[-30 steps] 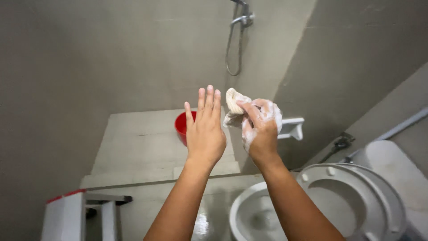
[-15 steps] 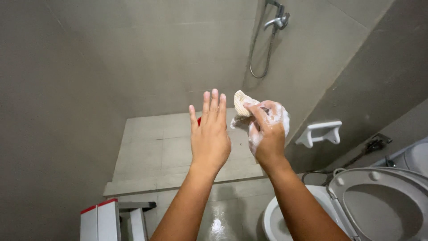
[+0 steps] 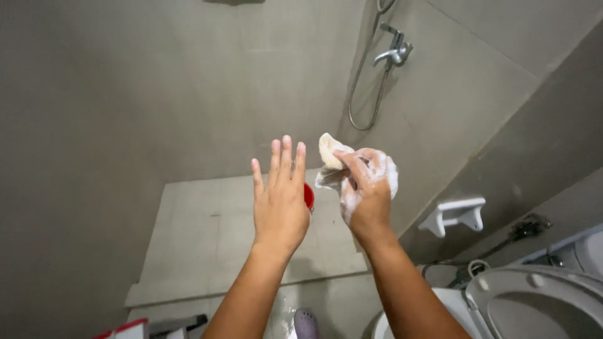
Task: Scrubbing the bathroom wall with a soapy sponge.
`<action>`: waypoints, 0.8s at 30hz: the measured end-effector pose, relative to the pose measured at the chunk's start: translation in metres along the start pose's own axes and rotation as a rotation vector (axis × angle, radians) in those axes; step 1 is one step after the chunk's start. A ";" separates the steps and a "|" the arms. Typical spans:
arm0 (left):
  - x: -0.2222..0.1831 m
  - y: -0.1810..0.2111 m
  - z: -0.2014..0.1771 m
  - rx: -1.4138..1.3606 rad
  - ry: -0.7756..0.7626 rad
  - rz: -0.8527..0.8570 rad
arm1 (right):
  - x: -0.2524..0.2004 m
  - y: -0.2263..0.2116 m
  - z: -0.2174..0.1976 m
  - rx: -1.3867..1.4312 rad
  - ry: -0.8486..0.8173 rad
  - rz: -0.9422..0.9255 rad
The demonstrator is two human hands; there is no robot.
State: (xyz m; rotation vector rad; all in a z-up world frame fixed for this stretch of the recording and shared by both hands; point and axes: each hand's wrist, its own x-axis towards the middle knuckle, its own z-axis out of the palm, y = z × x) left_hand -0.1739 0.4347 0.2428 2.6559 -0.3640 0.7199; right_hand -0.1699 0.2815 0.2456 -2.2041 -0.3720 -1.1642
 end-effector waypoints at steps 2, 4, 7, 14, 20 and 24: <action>0.023 -0.005 0.011 0.012 -0.011 0.013 | 0.013 0.016 0.015 0.012 0.007 0.003; 0.049 -0.011 0.025 0.029 -0.024 0.030 | 0.028 0.035 0.031 0.026 0.018 0.011; 0.097 -0.019 0.053 0.008 -0.005 0.063 | 0.057 0.069 0.056 0.025 0.042 0.034; 0.200 -0.031 0.096 -0.045 0.011 0.125 | 0.125 0.126 0.100 0.008 0.065 0.119; 0.254 -0.034 0.125 -0.092 -0.020 0.159 | 0.152 0.157 0.120 -0.099 0.076 0.128; 0.283 -0.037 0.144 -0.127 -0.031 0.212 | 0.168 0.168 0.127 -0.141 0.101 0.159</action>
